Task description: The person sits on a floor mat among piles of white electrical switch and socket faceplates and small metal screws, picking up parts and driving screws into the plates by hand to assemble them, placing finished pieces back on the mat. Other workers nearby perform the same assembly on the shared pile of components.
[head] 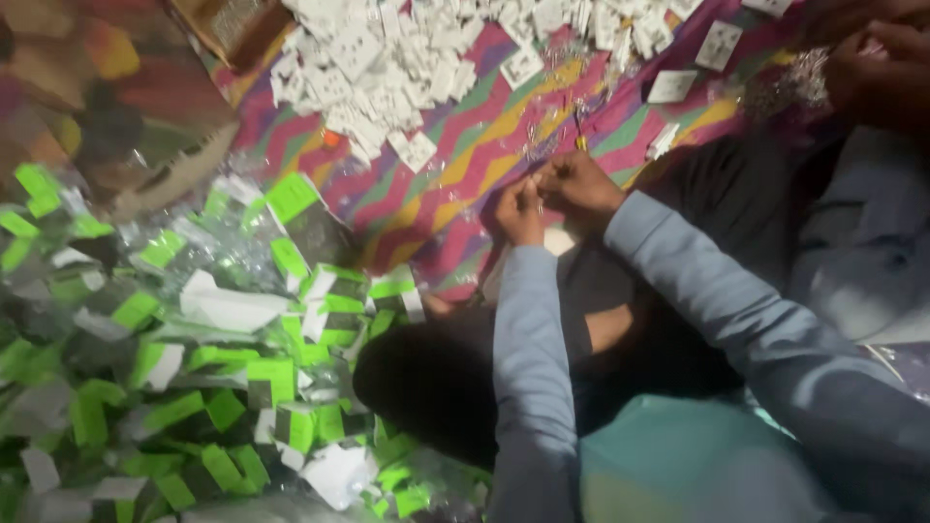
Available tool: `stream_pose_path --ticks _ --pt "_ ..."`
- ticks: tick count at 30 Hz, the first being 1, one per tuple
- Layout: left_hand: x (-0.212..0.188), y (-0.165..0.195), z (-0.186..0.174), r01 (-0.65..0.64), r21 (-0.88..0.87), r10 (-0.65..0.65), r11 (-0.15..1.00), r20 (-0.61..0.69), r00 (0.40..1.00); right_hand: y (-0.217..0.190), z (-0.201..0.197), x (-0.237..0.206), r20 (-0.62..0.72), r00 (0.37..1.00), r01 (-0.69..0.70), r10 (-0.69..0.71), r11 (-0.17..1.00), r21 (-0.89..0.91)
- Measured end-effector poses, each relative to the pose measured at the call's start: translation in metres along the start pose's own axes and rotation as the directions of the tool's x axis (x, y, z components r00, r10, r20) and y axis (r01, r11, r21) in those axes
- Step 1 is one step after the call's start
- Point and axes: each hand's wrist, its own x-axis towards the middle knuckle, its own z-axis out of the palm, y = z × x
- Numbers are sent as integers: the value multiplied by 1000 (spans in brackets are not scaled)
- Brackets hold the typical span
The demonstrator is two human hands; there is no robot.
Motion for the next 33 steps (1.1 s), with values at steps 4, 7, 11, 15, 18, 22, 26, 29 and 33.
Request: stream_pose_path --ticks 4,7,11,15,18,22,26,29,33 --pt "0 -4 -5 -18 41 17 999 21 1000 0 5 -4 10 997 -75 74 989 125" --pt "-2 -7 -5 14 49 -14 999 -3 1000 0 4 -2 -16 996 -89 89 996 15" --pt "-5 -5 -1 -70 225 72 972 -3 997 -1 1 1 -3 1000 -12 12 970 -242" --pt "-4 1 0 -151 323 161 934 -4 987 -2 2 2 8 1000 12 -11 981 -195" --pt "-5 5 -1 -185 423 210 887 -15 978 -2 1 1 -16 998 -66 64 985 -157" --pt "-6 5 0 -229 510 262 829 7 965 2 -3 1 2 1000 -2 2 977 -213" --pt "-7 -1 -2 -174 592 205 787 15 979 6 -5 2 12 999 47 -45 971 -235" --pt "-6 -5 -4 -163 560 178 812 27 984 8 -6 4 37 997 69 -63 980 -189" --pt "-3 -7 -3 -203 484 193 851 71 979 6 -7 4 -63 997 -61 45 956 -286"
